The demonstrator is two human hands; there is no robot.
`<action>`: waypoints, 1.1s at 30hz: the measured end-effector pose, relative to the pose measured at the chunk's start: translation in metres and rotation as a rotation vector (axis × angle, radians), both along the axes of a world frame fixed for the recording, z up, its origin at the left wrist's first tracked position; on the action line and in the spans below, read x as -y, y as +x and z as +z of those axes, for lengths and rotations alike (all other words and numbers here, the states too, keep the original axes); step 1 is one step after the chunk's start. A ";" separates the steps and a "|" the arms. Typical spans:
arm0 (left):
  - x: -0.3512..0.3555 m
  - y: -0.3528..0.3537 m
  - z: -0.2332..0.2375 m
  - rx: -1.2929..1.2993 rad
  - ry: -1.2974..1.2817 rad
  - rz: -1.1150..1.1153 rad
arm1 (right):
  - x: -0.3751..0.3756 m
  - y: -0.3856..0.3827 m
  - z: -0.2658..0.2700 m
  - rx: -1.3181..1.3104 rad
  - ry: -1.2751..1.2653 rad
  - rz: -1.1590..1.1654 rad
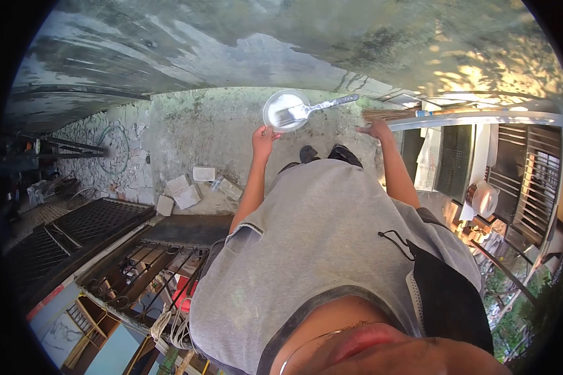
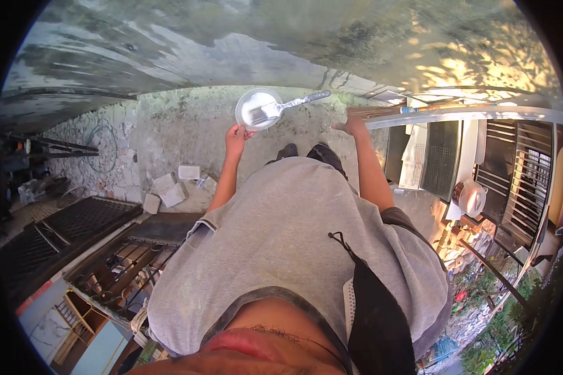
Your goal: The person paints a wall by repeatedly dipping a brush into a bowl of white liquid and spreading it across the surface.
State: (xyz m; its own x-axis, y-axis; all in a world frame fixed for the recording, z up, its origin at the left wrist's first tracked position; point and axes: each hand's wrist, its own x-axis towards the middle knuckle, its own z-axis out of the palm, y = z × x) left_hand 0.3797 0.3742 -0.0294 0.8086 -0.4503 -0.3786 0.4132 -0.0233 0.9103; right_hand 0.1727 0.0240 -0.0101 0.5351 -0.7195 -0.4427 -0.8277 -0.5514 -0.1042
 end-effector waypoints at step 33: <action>-0.004 -0.001 -0.018 0.006 0.026 -0.037 | -0.036 -0.116 -0.102 0.616 0.176 -0.150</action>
